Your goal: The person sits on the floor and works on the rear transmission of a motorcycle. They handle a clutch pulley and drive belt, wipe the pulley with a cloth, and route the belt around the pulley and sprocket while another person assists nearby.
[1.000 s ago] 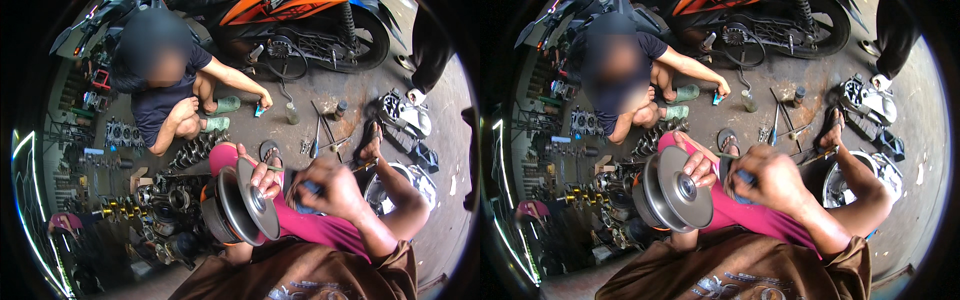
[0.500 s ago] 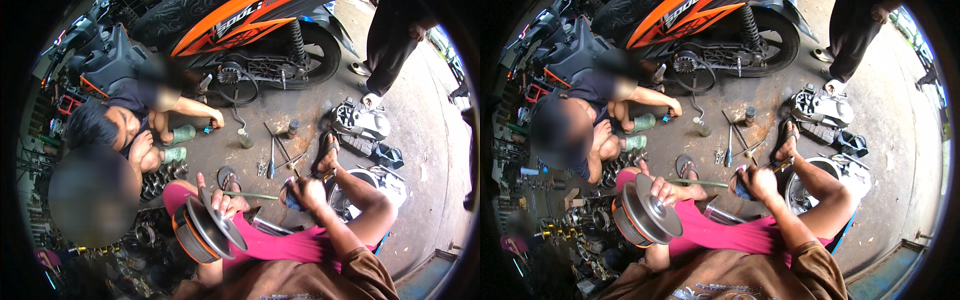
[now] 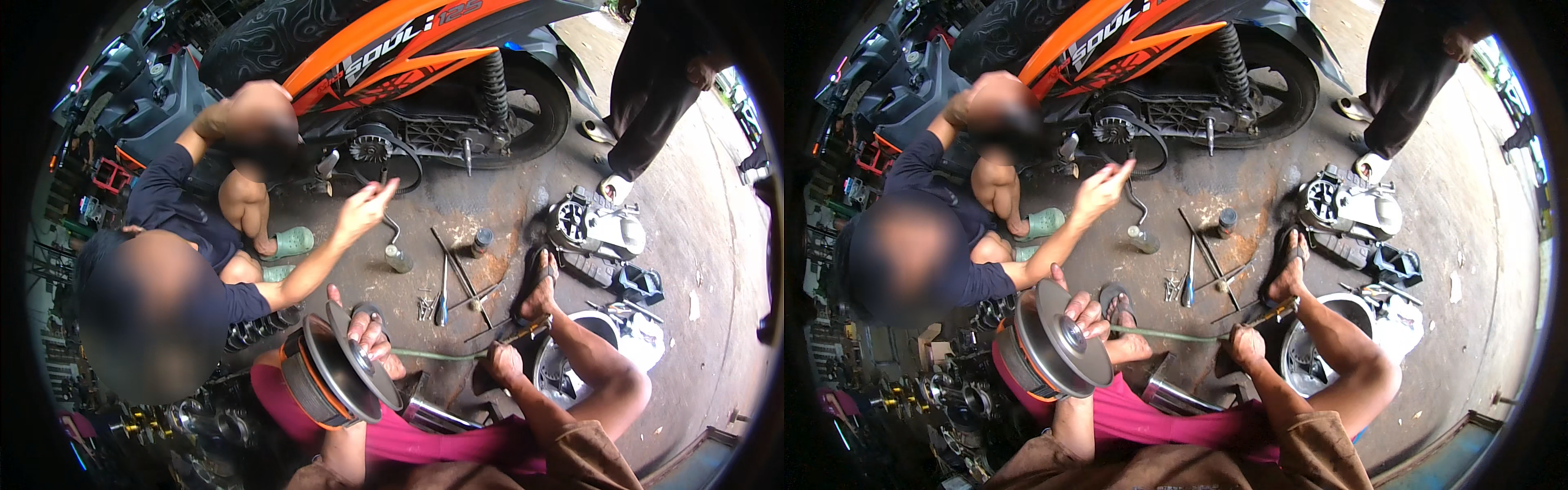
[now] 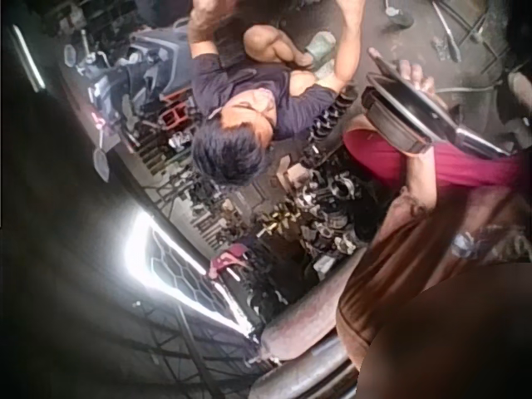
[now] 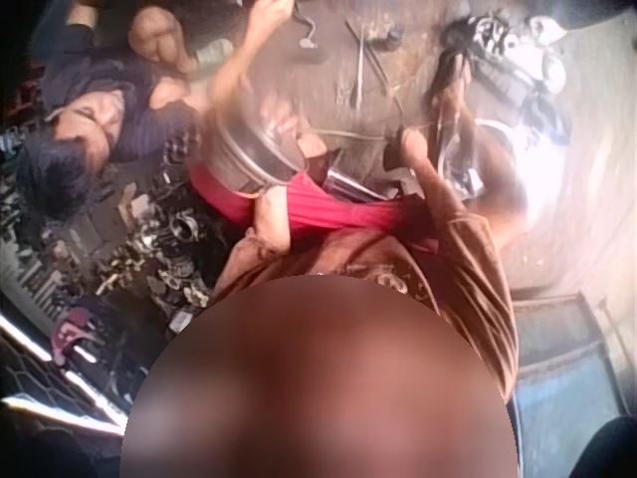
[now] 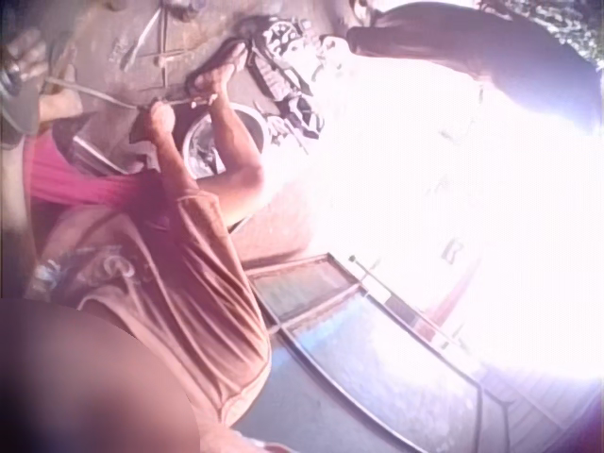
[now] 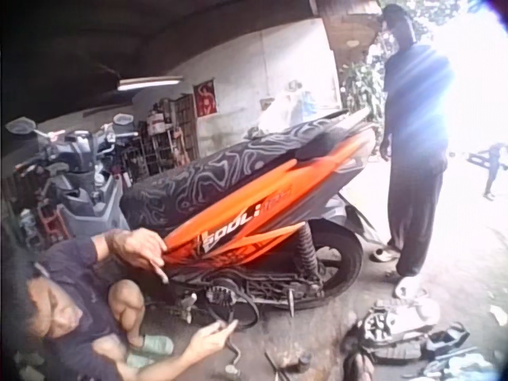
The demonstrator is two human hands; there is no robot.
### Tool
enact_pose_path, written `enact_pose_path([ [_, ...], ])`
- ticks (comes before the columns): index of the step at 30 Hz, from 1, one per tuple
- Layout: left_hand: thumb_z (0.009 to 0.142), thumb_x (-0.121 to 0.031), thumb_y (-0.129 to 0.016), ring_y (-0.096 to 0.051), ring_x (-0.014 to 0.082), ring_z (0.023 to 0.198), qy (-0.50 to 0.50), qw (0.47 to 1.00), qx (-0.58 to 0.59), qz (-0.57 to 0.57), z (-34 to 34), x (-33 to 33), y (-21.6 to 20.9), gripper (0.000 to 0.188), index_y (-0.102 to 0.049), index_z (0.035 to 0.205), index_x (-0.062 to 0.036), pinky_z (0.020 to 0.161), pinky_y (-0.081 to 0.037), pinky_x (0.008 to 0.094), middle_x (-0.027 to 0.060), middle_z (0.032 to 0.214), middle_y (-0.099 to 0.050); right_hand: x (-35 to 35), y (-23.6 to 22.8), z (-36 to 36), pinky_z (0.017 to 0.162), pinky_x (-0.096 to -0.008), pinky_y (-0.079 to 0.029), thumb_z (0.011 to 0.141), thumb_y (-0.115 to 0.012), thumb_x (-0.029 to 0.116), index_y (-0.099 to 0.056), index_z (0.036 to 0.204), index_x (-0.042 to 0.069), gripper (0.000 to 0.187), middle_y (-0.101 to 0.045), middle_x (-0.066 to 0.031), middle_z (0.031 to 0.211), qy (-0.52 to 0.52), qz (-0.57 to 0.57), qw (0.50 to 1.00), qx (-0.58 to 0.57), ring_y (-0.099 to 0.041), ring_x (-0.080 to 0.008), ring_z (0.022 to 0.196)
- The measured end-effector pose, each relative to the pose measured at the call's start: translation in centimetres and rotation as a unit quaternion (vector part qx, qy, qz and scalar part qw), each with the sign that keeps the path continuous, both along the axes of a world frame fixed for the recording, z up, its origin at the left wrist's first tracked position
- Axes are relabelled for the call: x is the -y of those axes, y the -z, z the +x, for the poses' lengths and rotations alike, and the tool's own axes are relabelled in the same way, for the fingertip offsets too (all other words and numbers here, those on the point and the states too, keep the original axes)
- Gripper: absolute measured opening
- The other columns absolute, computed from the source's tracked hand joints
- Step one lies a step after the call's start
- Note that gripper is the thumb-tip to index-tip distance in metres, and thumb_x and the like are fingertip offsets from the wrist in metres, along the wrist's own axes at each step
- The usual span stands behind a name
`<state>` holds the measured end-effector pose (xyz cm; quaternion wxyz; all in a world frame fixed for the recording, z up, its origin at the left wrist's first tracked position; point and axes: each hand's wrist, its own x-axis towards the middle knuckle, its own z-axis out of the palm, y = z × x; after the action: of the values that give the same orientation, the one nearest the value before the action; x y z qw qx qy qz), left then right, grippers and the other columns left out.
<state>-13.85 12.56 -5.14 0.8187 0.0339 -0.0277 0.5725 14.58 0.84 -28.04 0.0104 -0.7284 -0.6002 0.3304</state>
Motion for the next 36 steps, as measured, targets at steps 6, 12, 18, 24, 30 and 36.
enact_pose_path([
  [6,0.11,-0.034,-0.039,-0.049,0.0177,0.086,0.006,0.999,0.011,-0.048,2.2,-4.7,0.2,0.05,-0.028,0.158,-0.0292,0.079,-0.048,0.0341,0.008,0.096,-0.049,0.4,2.8,0.5,0.105,-0.0491,-0.041,0.082,-0.073,0.04,-0.066,0.113,0.009,0.044,-0.04,-0.0176,0.149,-0.12,-0.21,0.967,0.08,-0.039,-0.0367,0.137],
  [12,0.106,-0.03,-0.047,-0.053,0.0188,0.084,0.024,0.998,0.0,-0.062,4.1,-8.1,1.6,0.052,-0.034,0.156,-0.0289,0.076,-0.048,0.0334,0.0081,0.095,-0.053,-0.2,6.4,0.3,0.076,-0.0477,-0.058,0.09,-0.059,0.03,-0.074,0.088,0.004,0.03,-0.071,-0.0233,0.08,-0.008,-0.139,0.99,-0.003,-0.072,-0.0396,0.082],
  [18,0.104,-0.011,-0.047,-0.054,0.018,0.08,0.039,0.998,-0.023,-0.041,4.5,-8.2,3.8,0.058,-0.03,0.158,-0.0286,0.072,-0.051,0.0314,0.008,0.093,-0.055,-4.0,4.4,0.4,0.078,-0.0483,-0.055,0.084,-0.072,0.033,-0.07,0.087,0.006,0.027,-0.071,-0.0227,0.088,0.03,-0.038,0.992,-0.113,-0.069,-0.0428,0.087],
  [24,0.104,-0.028,-0.053,-0.054,0.0228,0.082,0.068,0.997,-0.012,-0.046,3.6,-7.2,5.6,0.058,-0.03,0.156,-0.0341,0.075,-0.047,0.0379,0.0101,0.093,-0.054,-7.1,1.6,0.3,0.081,-0.0449,-0.053,0.082,-0.073,0.016,-0.066,0.093,0.005,0.017,-0.066,-0.0204,0.101,0.116,0.091,0.979,-0.139,-0.066,-0.0397,0.092],
  [30,0.103,-0.032,-0.055,-0.055,0.0234,0.082,0.09,0.995,-0.008,-0.051,4.3,-8.0,6.8,0.058,-0.03,0.156,-0.0342,0.075,-0.048,0.0385,0.0112,0.093,-0.054,-15.7,0.3,-2.3,0.075,-0.0389,-0.054,0.088,-0.071,0.021,-0.069,0.093,0.001,0.02,-0.071,-0.0181,0.086,0.303,0.148,0.911,-0.237,-0.071,-0.0305,0.08],
  [36,0.104,-0.036,-0.052,-0.056,0.0237,0.085,0.106,0.992,-0.011,-0.068,6.3,-9.6,7.3,0.055,-0.032,0.155,-0.031,0.076,-0.048,0.0373,0.011,0.094,-0.056,-22.0,-1.6,-1.6,0.071,-0.0409,-0.053,0.086,-0.072,0.017,-0.067,0.094,0.002,0.017,-0.071,-0.0172,0.08,0.139,0.105,0.949,-0.261,-0.069,-0.0323,0.076],
])
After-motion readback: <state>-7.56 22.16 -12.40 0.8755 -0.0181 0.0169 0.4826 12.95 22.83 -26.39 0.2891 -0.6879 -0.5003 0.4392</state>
